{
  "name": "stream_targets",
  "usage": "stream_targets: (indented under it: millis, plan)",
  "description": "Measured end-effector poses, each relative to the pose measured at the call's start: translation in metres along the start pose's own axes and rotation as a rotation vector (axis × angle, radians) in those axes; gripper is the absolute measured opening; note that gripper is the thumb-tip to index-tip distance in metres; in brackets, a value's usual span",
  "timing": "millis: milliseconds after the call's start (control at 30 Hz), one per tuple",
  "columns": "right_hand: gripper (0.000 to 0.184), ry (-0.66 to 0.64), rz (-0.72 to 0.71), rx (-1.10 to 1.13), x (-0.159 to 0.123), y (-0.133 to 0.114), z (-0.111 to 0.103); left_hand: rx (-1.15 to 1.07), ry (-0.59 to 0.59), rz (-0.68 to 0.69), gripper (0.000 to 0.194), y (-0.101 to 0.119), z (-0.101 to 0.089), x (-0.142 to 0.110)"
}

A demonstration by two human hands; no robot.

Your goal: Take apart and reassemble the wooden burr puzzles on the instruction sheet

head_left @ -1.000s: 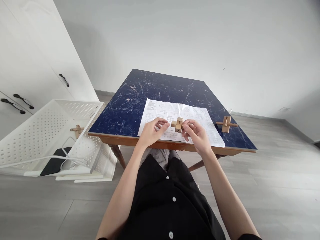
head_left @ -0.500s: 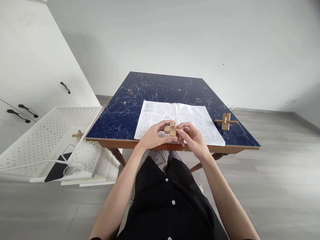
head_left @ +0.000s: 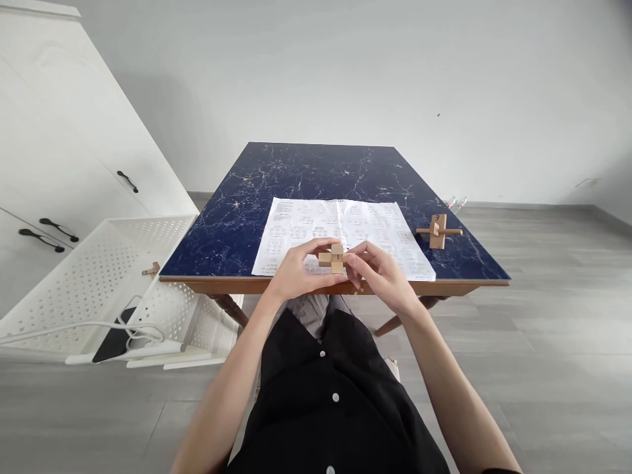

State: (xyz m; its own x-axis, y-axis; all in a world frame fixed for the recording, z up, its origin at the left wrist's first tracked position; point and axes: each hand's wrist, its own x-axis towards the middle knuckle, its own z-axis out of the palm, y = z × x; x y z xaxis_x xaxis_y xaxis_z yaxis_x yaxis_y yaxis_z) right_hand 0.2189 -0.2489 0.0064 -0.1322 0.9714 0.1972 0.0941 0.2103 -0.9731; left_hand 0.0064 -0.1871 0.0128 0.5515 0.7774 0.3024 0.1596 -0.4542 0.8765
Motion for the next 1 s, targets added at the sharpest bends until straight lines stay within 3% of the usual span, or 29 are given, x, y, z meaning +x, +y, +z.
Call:
stream_targets:
  millis: [333, 533, 700, 800, 900, 1000]
  plan:
    - [0.033, -0.031, -0.144, -0.135, 0.001, 0.003, -0.005, -0.110, -0.027, -0.025, 0.060, -0.010, 0.000, 0.001]
    - [0.036, 0.009, -0.187, -0.142, 0.011, 0.004, -0.002, -0.123, 0.013, -0.001, 0.044, -0.014, 0.003, 0.004]
    - [0.045, 0.037, -0.118, -0.093, 0.023, 0.005, 0.002, -0.004, 0.197, 0.052, 0.060, -0.012, 0.011, 0.001]
    - [0.053, 0.059, -0.029, 0.004, 0.027, 0.006, 0.005, 0.168, 0.267, 0.165, 0.065, -0.004, 0.016, -0.002]
    - [0.061, 0.048, 0.064, 0.069, 0.026, 0.006, 0.006, 0.243, 0.288, 0.276, 0.064, 0.001, 0.018, -0.002]
    - [0.061, 0.028, 0.060, 0.027, 0.021, 0.002, 0.005, 0.108, 0.242, 0.259, 0.068, -0.002, 0.018, 0.001]
